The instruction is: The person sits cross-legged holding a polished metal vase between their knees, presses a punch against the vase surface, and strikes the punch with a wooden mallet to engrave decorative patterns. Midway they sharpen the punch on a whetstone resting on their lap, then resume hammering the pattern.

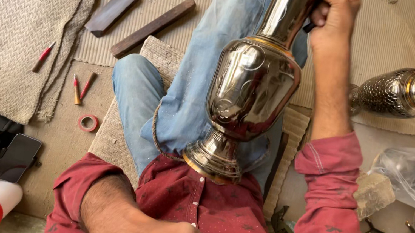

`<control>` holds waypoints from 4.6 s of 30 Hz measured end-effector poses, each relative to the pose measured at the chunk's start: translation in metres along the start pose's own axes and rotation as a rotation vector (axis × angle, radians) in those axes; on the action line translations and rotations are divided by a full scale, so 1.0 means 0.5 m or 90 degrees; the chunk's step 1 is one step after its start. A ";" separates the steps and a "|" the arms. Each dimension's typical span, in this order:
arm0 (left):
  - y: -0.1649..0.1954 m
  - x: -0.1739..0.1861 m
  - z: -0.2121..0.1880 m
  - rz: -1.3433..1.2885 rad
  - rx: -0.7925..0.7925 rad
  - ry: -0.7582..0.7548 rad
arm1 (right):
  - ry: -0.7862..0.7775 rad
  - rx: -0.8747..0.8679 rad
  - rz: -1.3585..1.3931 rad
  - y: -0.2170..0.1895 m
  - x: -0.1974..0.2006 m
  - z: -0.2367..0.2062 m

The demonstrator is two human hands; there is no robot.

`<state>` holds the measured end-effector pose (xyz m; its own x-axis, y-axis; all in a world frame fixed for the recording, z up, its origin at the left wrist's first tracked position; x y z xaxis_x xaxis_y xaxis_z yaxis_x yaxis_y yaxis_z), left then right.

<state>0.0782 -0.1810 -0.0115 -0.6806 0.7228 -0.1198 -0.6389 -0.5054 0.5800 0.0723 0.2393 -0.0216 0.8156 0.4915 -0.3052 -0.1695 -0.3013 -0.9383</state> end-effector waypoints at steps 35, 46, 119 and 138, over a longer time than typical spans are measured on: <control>-0.045 0.079 -0.254 0.839 0.243 0.069 | -0.221 0.163 -0.828 0.317 0.186 -0.623; -0.024 0.289 -0.218 1.339 0.466 -0.090 | 0.328 0.124 -0.699 0.180 0.258 -0.475; -0.098 0.163 0.005 0.635 0.460 0.093 | -0.030 0.141 -0.557 0.149 0.129 -0.604; -0.029 0.303 0.061 0.429 0.283 0.589 | 0.226 0.165 -0.819 0.243 0.240 -0.547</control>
<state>-0.0050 -0.0497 -0.0136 -0.9411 -0.3190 -0.1122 -0.0069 -0.3135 0.9495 0.3007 0.0382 -0.1278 0.5651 0.0595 0.8229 0.7465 0.3880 -0.5406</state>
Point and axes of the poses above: each hand's wrist, its own z-axis towards the middle knuckle, its own x-axis out of the back of the hand, y = z × x, the point moved 3 cm from there along z, towards the middle knuckle, and after that the axes turned 15 degrees about -x, right-handed, at the moved point
